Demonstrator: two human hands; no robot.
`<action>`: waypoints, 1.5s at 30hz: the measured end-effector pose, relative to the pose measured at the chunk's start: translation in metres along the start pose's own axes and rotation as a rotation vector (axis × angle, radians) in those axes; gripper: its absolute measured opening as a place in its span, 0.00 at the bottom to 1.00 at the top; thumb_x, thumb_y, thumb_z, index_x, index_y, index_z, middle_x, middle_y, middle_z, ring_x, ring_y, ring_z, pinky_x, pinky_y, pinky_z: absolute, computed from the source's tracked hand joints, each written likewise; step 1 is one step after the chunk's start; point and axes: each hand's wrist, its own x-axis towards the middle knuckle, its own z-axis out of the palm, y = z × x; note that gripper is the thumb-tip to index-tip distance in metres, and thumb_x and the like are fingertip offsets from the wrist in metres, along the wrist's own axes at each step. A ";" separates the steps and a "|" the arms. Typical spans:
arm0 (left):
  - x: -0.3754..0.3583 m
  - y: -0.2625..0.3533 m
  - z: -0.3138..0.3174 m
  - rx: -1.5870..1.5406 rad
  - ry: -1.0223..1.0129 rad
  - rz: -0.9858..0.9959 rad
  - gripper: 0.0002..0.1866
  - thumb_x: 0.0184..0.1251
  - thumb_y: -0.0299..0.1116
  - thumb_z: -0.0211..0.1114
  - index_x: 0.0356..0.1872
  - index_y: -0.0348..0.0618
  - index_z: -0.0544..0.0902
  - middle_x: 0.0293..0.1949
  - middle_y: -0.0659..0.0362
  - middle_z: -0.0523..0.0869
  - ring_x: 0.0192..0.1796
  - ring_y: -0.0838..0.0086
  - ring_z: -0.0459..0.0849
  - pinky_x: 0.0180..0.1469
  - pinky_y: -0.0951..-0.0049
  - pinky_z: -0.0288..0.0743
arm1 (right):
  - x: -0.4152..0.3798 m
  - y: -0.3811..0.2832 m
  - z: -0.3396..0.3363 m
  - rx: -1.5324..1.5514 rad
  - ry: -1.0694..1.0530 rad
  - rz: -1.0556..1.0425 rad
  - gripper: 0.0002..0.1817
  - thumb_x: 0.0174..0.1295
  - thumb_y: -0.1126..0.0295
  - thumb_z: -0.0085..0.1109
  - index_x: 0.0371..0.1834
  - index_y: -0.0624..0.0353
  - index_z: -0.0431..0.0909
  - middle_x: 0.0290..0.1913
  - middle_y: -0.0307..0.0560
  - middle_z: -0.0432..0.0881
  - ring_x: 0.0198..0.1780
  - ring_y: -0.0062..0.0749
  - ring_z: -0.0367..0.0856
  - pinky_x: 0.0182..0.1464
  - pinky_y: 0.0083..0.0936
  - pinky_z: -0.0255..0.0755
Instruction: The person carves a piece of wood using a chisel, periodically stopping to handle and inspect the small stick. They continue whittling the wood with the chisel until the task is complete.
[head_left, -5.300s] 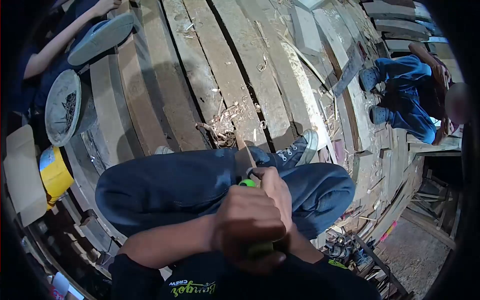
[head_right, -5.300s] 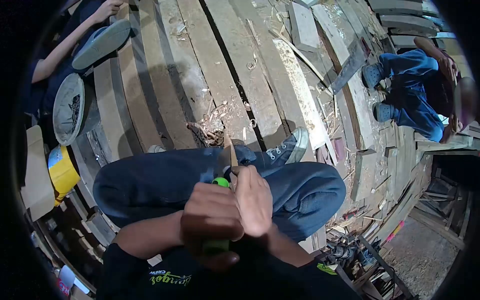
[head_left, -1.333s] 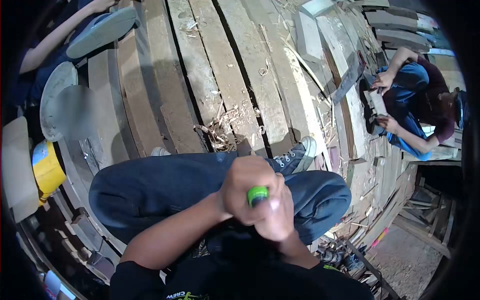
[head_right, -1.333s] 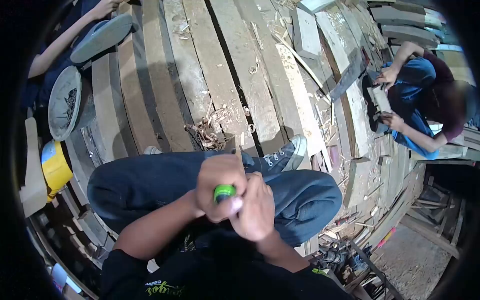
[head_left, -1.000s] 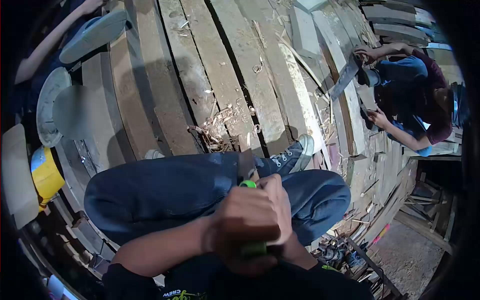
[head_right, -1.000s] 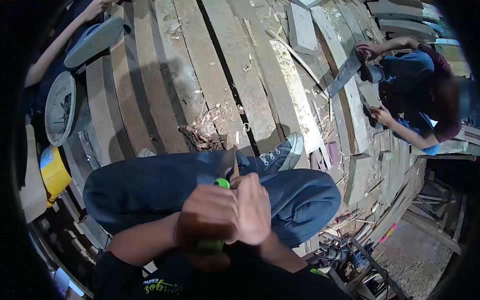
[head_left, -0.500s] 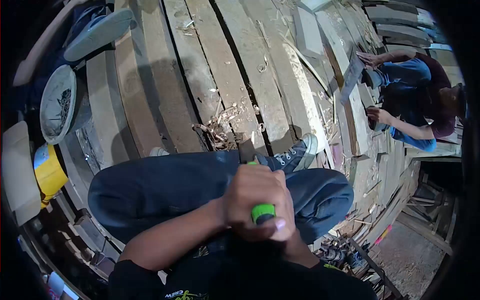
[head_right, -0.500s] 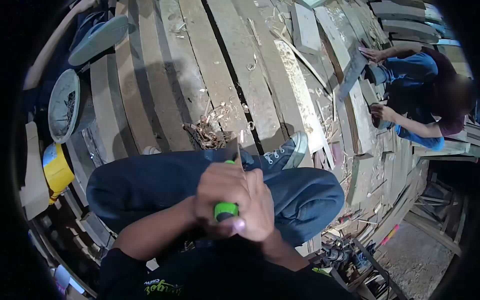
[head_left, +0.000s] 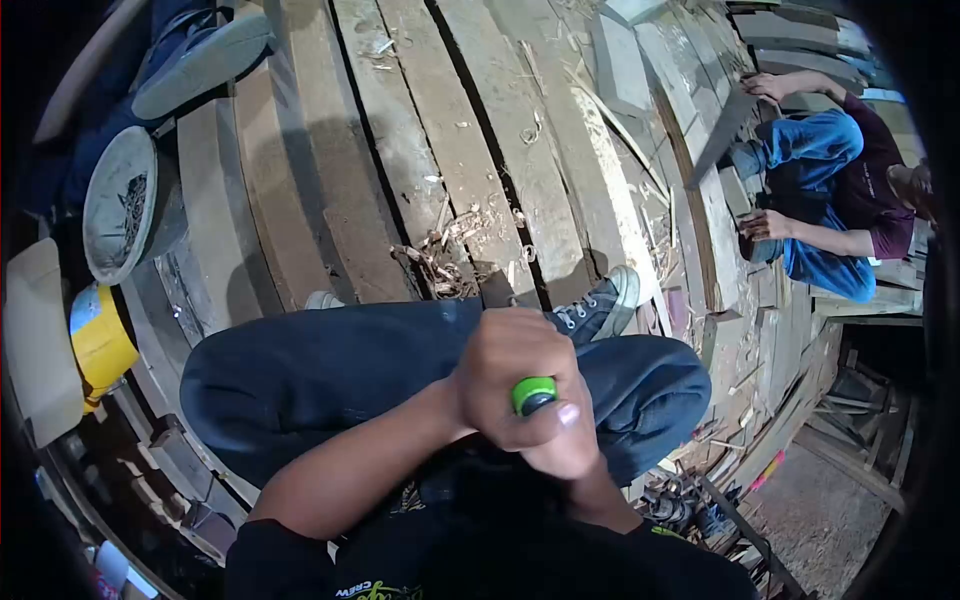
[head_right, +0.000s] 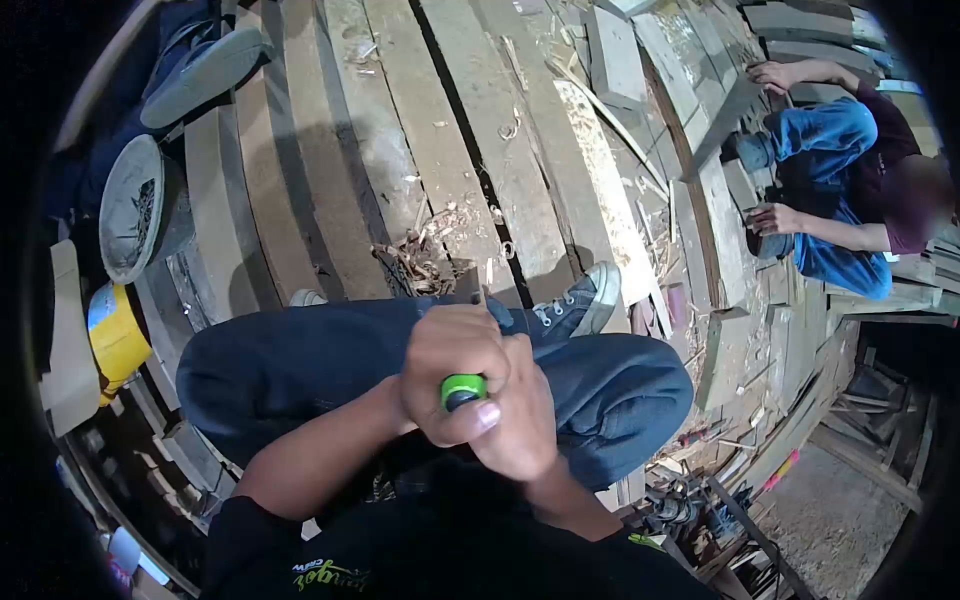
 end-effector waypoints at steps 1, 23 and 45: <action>-0.001 0.002 0.003 0.006 0.001 0.006 0.10 0.52 0.40 0.64 0.20 0.47 0.76 0.19 0.61 0.77 0.22 0.63 0.78 0.28 0.66 0.69 | -0.001 0.000 0.001 0.000 0.001 -0.008 0.23 0.55 0.65 0.64 0.55 0.59 0.75 0.46 0.57 0.72 0.47 0.59 0.74 0.45 0.47 0.72; 0.004 0.045 -0.008 -0.021 -0.173 -0.069 0.17 0.54 0.47 0.70 0.21 0.47 0.75 0.21 0.57 0.77 0.24 0.58 0.79 0.27 0.62 0.69 | 0.001 -0.003 -0.008 0.126 -0.128 0.260 0.30 0.56 0.62 0.68 0.56 0.66 0.65 0.46 0.67 0.77 0.47 0.67 0.79 0.48 0.52 0.73; 0.007 -0.004 -0.004 -0.116 -0.101 -0.001 0.10 0.53 0.40 0.69 0.21 0.49 0.78 0.20 0.60 0.80 0.23 0.63 0.81 0.27 0.66 0.71 | 0.000 0.004 -0.008 0.096 -0.065 -0.115 0.30 0.49 0.66 0.68 0.57 0.57 0.72 0.51 0.56 0.75 0.54 0.56 0.78 0.53 0.47 0.72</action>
